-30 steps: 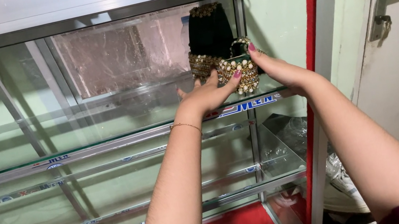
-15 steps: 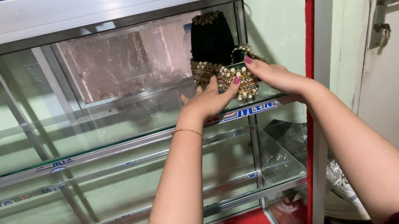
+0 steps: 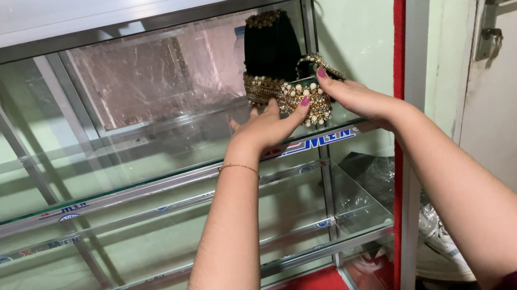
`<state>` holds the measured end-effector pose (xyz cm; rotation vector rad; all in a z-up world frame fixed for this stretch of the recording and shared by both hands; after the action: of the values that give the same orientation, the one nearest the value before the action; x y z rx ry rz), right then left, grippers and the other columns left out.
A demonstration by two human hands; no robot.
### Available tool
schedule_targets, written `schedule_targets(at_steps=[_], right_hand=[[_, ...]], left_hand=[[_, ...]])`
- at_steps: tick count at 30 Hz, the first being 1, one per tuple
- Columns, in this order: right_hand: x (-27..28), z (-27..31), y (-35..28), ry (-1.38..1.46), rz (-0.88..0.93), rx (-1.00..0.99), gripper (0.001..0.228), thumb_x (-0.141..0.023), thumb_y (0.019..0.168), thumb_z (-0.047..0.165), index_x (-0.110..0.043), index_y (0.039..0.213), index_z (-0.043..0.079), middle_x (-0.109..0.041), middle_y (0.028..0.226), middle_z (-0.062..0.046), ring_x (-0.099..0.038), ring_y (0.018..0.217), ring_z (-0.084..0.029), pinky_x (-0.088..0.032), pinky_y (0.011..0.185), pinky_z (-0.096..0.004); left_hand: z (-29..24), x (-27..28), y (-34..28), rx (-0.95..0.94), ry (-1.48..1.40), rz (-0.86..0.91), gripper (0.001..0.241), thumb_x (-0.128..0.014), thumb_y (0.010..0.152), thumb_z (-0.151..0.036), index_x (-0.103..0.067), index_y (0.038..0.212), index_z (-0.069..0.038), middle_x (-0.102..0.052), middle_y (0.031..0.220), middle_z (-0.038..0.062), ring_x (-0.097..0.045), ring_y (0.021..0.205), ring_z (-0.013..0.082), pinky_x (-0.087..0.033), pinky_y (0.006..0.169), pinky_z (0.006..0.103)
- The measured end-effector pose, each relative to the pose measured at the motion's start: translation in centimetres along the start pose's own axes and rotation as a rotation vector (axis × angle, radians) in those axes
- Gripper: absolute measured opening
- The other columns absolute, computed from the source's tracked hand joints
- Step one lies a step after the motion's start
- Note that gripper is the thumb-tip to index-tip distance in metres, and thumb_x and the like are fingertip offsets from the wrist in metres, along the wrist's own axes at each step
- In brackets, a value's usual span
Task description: Organizing bridal shoes and crowns inside a glass display cabinet
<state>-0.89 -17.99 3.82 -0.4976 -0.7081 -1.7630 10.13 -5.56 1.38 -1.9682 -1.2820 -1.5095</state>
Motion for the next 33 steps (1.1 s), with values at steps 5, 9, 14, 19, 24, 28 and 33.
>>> schedule_targets(at_steps=[5,9,14,19,24,28,33], right_hand=[[0.1,-0.3,0.5,-0.013,0.004,0.004,0.126,-0.020,0.078,0.097,-0.023,0.163,0.004,-0.006,0.169,-0.028,-0.003,0.157,-0.044,-0.005,0.128,-0.056],[0.4,-2.0,3.1,0.027,-0.014,0.029,0.125,-0.025,0.080,0.098,-0.023,0.163,0.005,-0.007,0.168,-0.031,-0.003,0.156,-0.046,-0.005,0.127,-0.058],[0.0,-1.0,1.1,0.058,-0.034,-0.018,0.126,-0.034,0.080,0.096,-0.023,0.162,0.001,-0.007,0.170,-0.026,-0.001,0.157,-0.045,0.003,0.125,-0.061],[0.3,-2.0,2.5,0.054,-0.039,0.003,0.127,-0.033,0.079,0.098,-0.025,0.162,0.001,-0.006,0.169,-0.027,-0.002,0.156,-0.048,-0.001,0.125,-0.064],[0.7,-1.4,3.0,-0.040,-0.050,0.136,0.121,-0.027,0.084,0.095,-0.024,0.162,0.003,-0.014,0.164,-0.035,-0.007,0.153,-0.053,-0.004,0.123,-0.063],[1.1,-2.7,4.6,-0.110,-0.087,0.199,0.117,-0.040,0.088,0.088,-0.019,0.163,0.001,-0.023,0.162,-0.037,-0.020,0.149,-0.057,-0.015,0.120,-0.070],[1.1,-1.8,4.1,-0.181,-0.103,0.285,0.100,-0.050,0.092,0.075,-0.027,0.162,0.006,-0.037,0.157,-0.035,-0.033,0.145,-0.057,-0.027,0.118,-0.067]], left_hand=[[-0.3,0.1,-0.6,-0.004,-0.004,0.009,0.121,-0.012,0.080,-0.092,-0.026,0.160,-0.002,-0.030,0.165,0.019,-0.017,0.156,0.0379,0.003,0.116,0.0755],[-0.6,0.2,-1.0,-0.020,0.024,0.024,0.118,-0.013,0.082,-0.090,-0.026,0.161,-0.003,-0.030,0.166,0.019,-0.016,0.156,0.0380,0.003,0.116,0.0758],[-0.2,-0.2,-0.2,-0.025,0.027,0.023,0.115,-0.021,0.083,-0.089,-0.026,0.161,-0.004,-0.030,0.166,0.018,-0.016,0.156,0.0380,0.003,0.115,0.0774],[-0.7,0.2,-0.7,-0.034,0.034,0.021,0.117,-0.030,0.082,-0.089,-0.025,0.161,-0.003,-0.029,0.166,0.020,-0.017,0.156,0.0389,0.002,0.115,0.0780],[-0.2,0.3,0.2,-0.036,-0.035,-0.035,0.121,-0.042,0.082,-0.088,-0.016,0.163,-0.002,-0.027,0.165,0.026,-0.019,0.154,0.0425,-0.001,0.116,0.0771],[-0.5,0.4,0.2,-0.060,-0.048,-0.061,0.114,-0.043,0.086,-0.083,-0.014,0.164,-0.005,-0.027,0.165,0.026,-0.019,0.154,0.0435,0.000,0.115,0.0778],[-0.3,-0.2,0.3,-0.067,-0.006,-0.022,0.107,-0.043,0.090,-0.079,-0.011,0.165,-0.010,-0.025,0.168,0.016,-0.017,0.155,0.0397,0.005,0.114,0.0788]])
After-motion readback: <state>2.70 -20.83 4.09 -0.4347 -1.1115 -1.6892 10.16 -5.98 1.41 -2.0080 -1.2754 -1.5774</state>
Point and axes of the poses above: each hand's wrist, its own y-axis towards the middle knuckle, its own x-axis out of the back of the hand, z = x × y, the point moved 9 cm from there along y, towards the middle knuckle
